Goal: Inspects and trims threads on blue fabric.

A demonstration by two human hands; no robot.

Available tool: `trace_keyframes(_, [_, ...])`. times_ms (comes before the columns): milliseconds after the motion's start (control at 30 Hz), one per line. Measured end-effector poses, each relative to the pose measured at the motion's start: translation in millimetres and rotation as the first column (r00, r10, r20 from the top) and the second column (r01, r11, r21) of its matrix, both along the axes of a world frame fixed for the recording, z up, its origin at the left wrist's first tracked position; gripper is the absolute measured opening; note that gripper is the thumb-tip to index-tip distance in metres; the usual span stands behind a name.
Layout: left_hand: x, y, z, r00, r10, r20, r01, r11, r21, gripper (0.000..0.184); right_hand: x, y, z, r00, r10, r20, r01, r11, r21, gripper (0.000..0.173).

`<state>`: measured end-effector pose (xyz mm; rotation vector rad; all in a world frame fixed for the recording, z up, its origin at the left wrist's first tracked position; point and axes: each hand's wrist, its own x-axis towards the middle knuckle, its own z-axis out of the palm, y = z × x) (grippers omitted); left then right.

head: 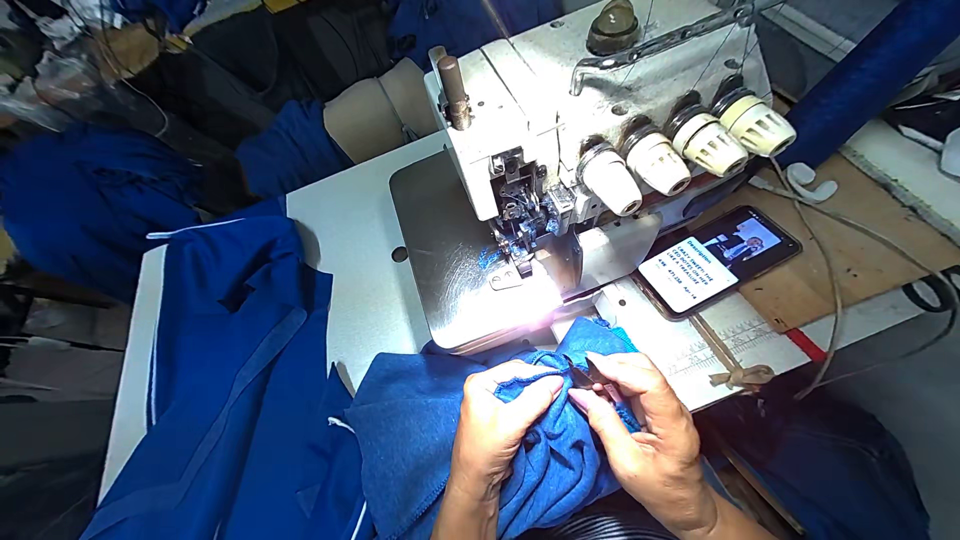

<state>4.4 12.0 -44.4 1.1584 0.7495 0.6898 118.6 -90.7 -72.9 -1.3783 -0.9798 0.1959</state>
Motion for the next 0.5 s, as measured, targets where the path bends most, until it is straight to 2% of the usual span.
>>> trace_keyframes(133, [1,0,0,0.999,0.045,0.001,-0.044,0.998,-0.046,0.003,10,-1,10,0.952,-0.026,-0.305,0.030,1.000,0.008,0.035])
trace_keyframes(167, [0,-1,0,0.999,0.044,-0.005,-0.044,0.998,-0.047,0.003,15,-1,11,0.953,-0.053,-0.299,0.053,0.999,-0.009,0.035])
trace_keyframes(233, [2,0,2,0.999,0.044,-0.007,-0.044,0.998,-0.052,0.004,18,-5,16,0.986,-0.064,-0.152,0.055,0.996,-0.065,0.037])
trace_keyframes(300, [2,0,3,0.999,0.045,0.009,-0.045,0.996,-0.076,0.005,14,-8,21,0.999,0.029,-0.037,-0.033,0.993,-0.112,0.035])
trace_keyframes(367, [2,0,4,0.998,0.055,0.015,-0.053,0.993,-0.107,0.006,10,-4,14,0.997,0.082,-0.014,-0.083,0.982,-0.169,0.030])
trace_keyframes(433, [2,0,4,0.997,0.081,0.000,-0.080,0.988,-0.133,0.009,9,1,0,0.999,0.043,-0.021,-0.047,0.977,-0.210,0.031])
trace_keyframes(500, [3,2,4,0.995,0.095,-0.010,-0.095,0.986,-0.140,0.011,9,1,-2,1.000,0.019,-0.011,-0.021,0.983,-0.180,0.033])
